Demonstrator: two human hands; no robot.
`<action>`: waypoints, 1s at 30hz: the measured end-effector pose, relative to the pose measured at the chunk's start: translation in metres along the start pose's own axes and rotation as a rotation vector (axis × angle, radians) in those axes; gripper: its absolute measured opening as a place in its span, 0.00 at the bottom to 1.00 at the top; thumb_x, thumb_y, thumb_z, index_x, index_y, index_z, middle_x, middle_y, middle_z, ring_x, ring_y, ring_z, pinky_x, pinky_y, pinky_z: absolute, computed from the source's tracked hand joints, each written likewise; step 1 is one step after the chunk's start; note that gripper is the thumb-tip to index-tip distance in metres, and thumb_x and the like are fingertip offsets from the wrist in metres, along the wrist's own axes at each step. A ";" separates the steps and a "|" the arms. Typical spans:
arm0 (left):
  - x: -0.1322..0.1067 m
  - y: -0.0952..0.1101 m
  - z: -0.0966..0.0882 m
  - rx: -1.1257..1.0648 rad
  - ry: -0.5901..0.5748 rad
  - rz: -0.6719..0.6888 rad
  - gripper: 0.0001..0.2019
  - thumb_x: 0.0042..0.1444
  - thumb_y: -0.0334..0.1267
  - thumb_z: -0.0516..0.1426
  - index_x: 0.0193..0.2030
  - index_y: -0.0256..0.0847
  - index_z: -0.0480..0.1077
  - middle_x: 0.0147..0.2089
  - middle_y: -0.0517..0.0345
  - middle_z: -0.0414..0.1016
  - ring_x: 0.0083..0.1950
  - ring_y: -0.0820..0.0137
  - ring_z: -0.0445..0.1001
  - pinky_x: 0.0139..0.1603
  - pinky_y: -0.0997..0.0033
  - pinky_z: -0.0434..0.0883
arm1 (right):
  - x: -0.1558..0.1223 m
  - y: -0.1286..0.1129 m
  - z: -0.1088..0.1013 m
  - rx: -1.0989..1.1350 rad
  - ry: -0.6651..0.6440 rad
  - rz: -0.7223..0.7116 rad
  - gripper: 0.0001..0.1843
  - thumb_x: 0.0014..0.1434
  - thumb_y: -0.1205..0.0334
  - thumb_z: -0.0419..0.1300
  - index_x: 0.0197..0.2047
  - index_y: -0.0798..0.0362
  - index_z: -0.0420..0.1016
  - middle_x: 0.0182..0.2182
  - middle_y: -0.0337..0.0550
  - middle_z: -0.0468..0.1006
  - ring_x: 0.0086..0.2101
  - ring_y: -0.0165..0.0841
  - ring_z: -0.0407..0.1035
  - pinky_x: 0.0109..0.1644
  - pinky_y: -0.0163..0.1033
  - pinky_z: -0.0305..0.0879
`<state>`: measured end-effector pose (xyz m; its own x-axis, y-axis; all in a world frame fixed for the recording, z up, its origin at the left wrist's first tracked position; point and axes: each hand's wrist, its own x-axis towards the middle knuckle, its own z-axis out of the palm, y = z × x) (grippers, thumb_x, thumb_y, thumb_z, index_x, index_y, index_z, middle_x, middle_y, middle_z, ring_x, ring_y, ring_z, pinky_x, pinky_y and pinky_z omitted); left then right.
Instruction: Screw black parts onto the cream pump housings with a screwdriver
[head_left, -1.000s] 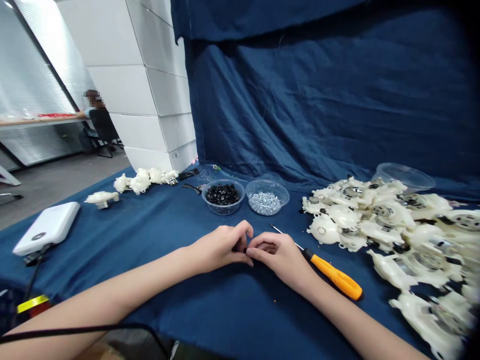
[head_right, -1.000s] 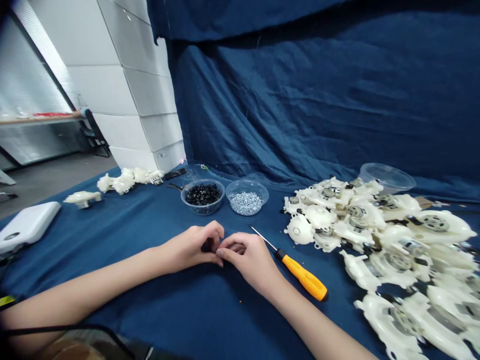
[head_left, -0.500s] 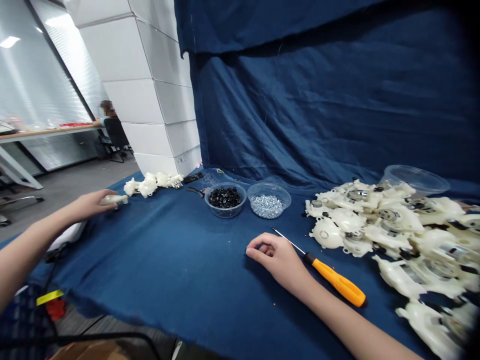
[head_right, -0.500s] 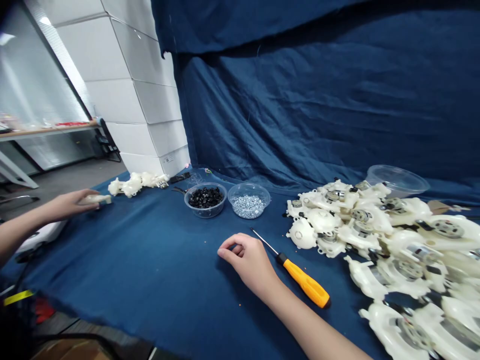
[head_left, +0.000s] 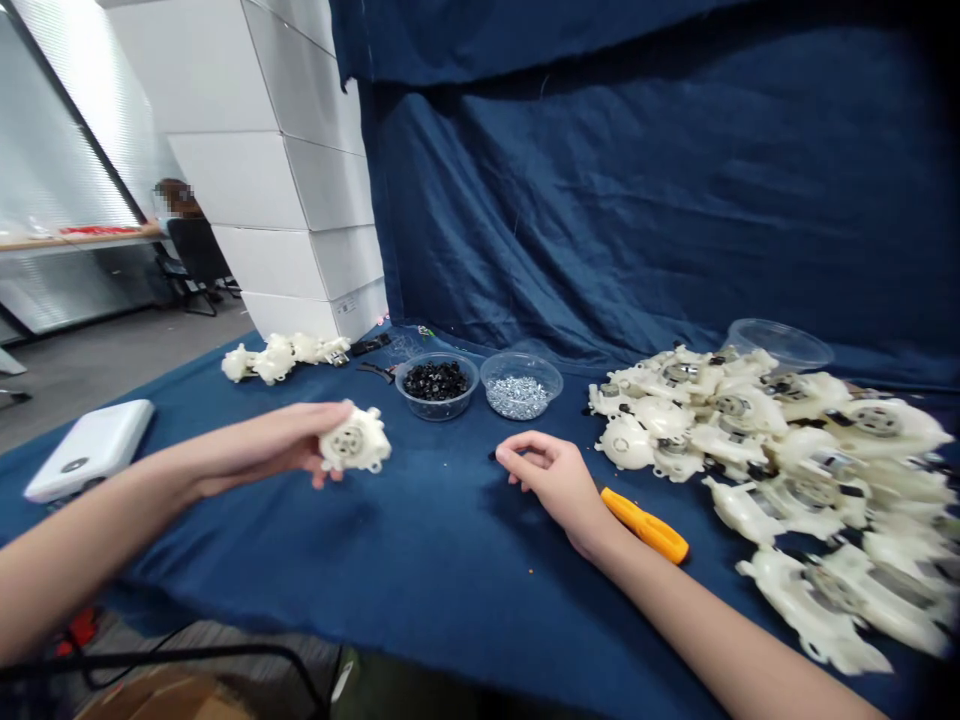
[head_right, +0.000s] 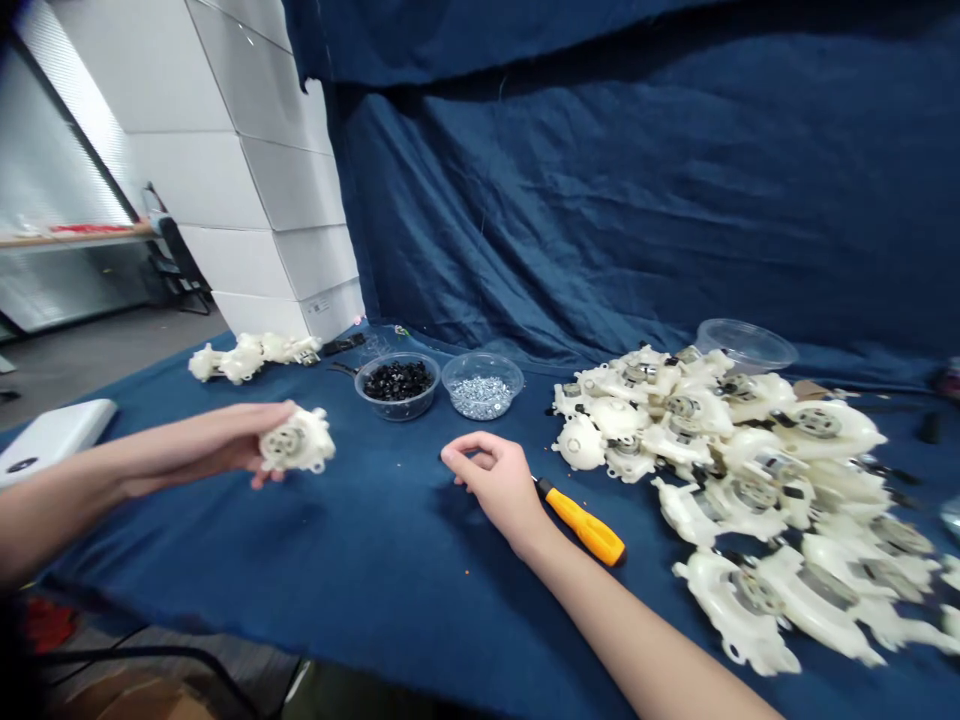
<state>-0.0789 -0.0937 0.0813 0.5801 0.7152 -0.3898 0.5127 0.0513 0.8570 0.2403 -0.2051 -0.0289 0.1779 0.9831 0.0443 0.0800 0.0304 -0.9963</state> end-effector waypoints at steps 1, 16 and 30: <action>0.012 0.003 0.016 -0.004 -0.099 -0.019 0.26 0.64 0.62 0.54 0.47 0.39 0.76 0.43 0.51 0.78 0.38 0.67 0.75 0.33 0.72 0.74 | 0.000 -0.001 -0.002 0.019 0.023 -0.002 0.20 0.57 0.46 0.69 0.41 0.55 0.81 0.24 0.40 0.77 0.27 0.31 0.70 0.31 0.34 0.63; 0.109 0.025 0.097 0.222 -0.192 0.291 0.21 0.64 0.59 0.55 0.39 0.40 0.71 0.36 0.60 0.69 0.37 0.71 0.66 0.38 0.76 0.65 | 0.005 -0.012 -0.016 0.193 -0.029 0.073 0.19 0.54 0.49 0.73 0.40 0.56 0.80 0.26 0.37 0.75 0.27 0.27 0.68 0.31 0.32 0.60; 0.098 0.011 0.116 -0.355 -0.259 0.068 0.14 0.65 0.51 0.58 0.44 0.41 0.74 0.45 0.55 0.81 0.46 0.67 0.79 0.45 0.73 0.73 | 0.006 -0.007 -0.014 0.193 -0.026 0.109 0.14 0.59 0.51 0.72 0.40 0.52 0.82 0.29 0.37 0.77 0.28 0.26 0.68 0.32 0.31 0.60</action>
<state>0.0565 -0.1039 0.0132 0.7676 0.5294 -0.3613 0.2447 0.2789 0.9286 0.2545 -0.2020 -0.0208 0.1501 0.9866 -0.0635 -0.1277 -0.0444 -0.9908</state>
